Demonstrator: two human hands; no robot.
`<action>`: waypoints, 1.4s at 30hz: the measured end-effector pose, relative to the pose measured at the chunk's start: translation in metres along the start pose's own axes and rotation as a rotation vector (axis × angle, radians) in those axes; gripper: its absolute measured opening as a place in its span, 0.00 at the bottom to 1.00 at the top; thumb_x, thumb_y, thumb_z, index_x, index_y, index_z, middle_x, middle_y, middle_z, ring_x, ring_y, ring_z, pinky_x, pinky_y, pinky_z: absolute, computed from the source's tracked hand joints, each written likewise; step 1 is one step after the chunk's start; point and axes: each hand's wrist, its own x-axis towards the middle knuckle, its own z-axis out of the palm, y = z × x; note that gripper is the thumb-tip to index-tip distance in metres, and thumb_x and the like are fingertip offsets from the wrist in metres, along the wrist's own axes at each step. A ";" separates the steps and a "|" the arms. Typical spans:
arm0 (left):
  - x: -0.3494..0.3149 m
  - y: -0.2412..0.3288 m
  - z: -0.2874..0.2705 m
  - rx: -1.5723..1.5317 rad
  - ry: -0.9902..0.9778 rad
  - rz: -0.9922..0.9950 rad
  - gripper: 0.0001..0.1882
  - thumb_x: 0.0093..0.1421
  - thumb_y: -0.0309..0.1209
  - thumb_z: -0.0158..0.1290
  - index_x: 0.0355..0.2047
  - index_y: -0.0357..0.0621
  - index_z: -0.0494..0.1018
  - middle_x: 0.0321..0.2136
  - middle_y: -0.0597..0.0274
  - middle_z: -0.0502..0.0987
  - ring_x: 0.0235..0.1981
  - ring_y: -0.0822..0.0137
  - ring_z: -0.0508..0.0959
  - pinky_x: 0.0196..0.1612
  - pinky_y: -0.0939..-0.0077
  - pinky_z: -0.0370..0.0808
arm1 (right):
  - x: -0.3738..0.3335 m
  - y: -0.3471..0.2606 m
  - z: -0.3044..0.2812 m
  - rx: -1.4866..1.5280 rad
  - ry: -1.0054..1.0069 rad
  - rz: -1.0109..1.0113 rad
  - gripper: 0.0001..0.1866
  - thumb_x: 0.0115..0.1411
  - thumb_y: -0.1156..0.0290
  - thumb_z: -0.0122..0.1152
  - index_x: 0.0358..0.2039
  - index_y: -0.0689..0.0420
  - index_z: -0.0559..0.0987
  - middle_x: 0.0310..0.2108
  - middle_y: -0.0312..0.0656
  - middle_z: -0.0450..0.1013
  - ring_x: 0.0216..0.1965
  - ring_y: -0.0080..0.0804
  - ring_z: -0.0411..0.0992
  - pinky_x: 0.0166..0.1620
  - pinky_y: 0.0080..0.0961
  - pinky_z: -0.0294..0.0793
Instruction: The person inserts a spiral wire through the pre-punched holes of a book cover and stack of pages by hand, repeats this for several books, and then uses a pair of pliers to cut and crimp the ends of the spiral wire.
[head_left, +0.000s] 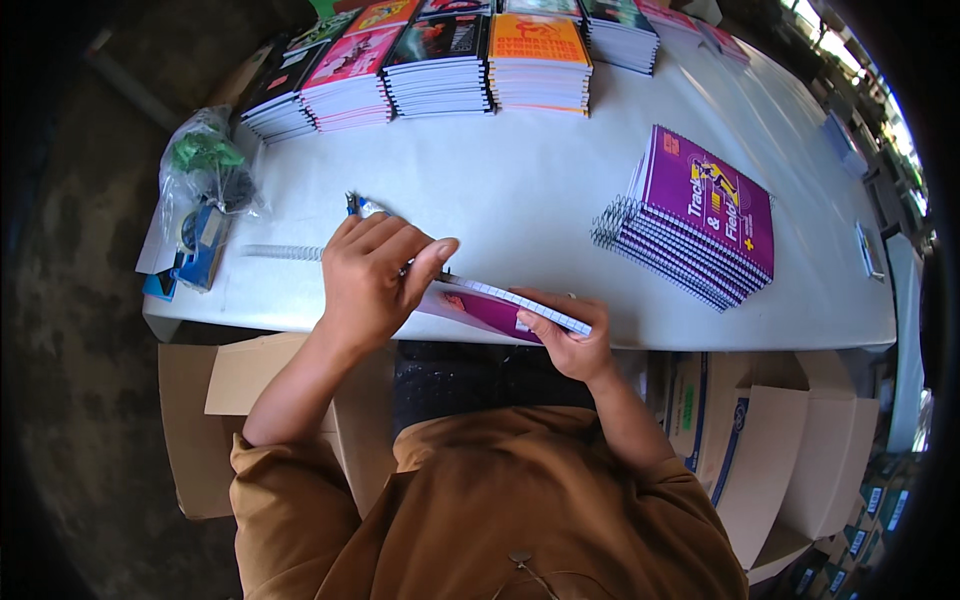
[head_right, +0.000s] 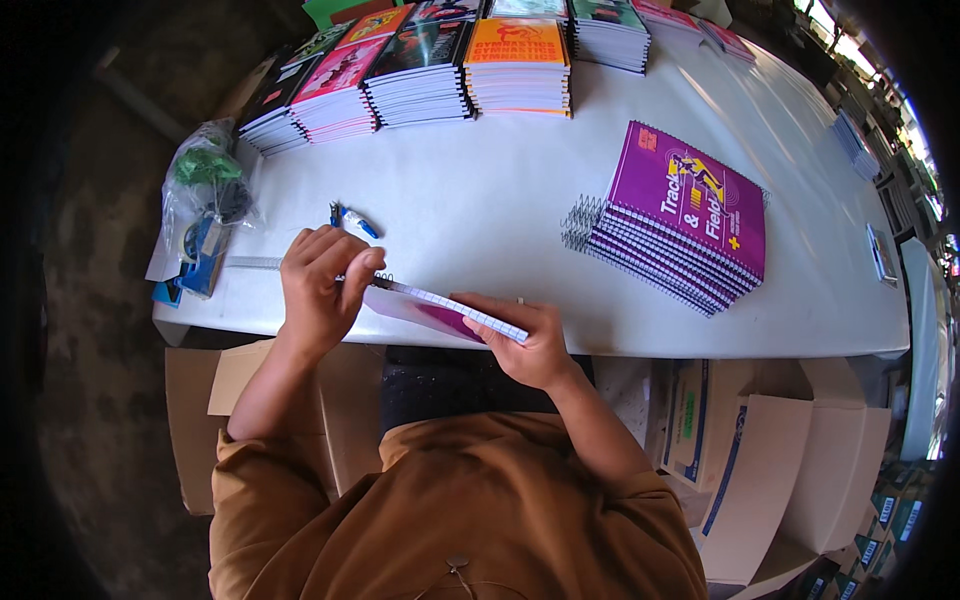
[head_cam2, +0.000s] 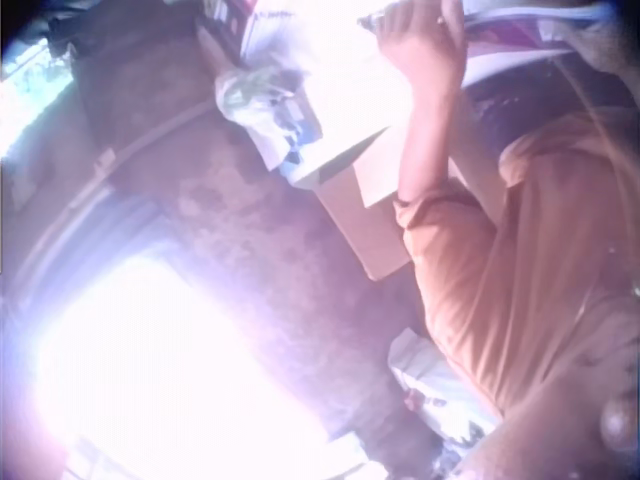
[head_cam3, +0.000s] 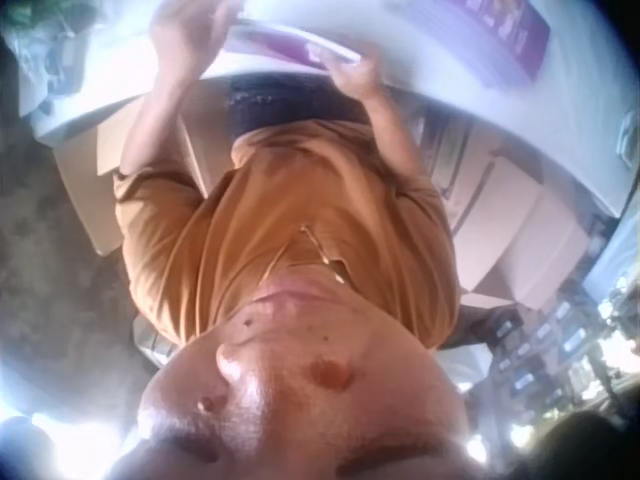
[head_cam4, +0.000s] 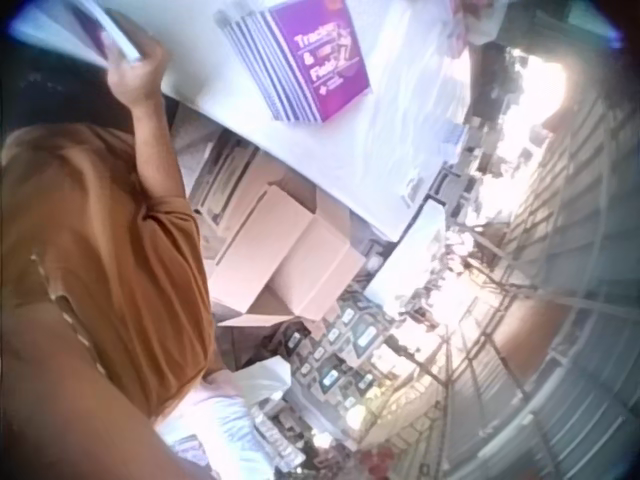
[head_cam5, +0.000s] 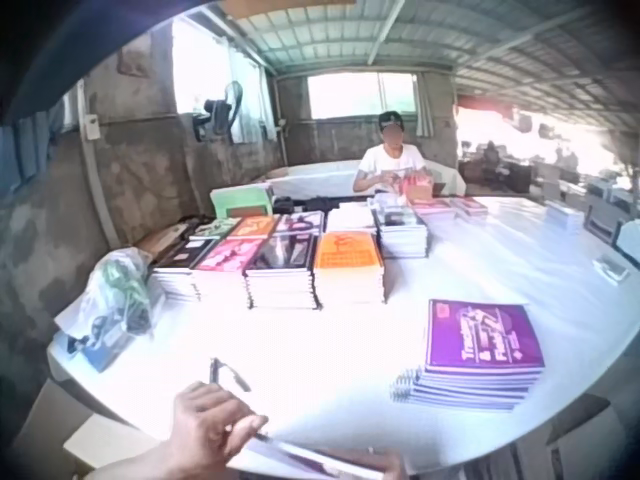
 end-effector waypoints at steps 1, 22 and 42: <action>0.002 0.000 0.001 0.069 -0.022 0.035 0.11 0.52 0.30 0.57 0.15 0.43 0.70 0.16 0.63 0.72 0.19 0.64 0.70 0.26 0.73 0.64 | 0.001 0.000 0.000 0.075 -0.008 0.037 0.13 0.53 0.81 0.58 0.41 0.61 0.78 0.36 0.43 0.77 0.35 0.31 0.76 0.39 0.21 0.73; 0.048 -0.044 0.048 0.671 -0.106 -0.015 0.11 0.56 0.39 0.51 0.34 0.48 0.67 0.19 0.64 0.76 0.20 0.62 0.77 0.23 0.68 0.73 | 0.009 -0.034 0.037 -0.549 -0.255 -0.618 0.16 0.52 0.73 0.55 0.42 0.59 0.77 0.40 0.47 0.75 0.39 0.37 0.76 0.40 0.28 0.78; 0.016 -0.042 0.032 0.180 0.711 0.176 0.57 0.48 0.75 0.30 0.58 0.30 0.51 0.57 0.37 0.52 0.61 0.41 0.46 0.60 0.46 0.43 | 0.003 -0.004 0.000 -0.242 0.019 -0.203 0.20 0.45 0.85 0.59 0.42 0.62 0.77 0.40 0.47 0.75 0.40 0.39 0.76 0.43 0.29 0.75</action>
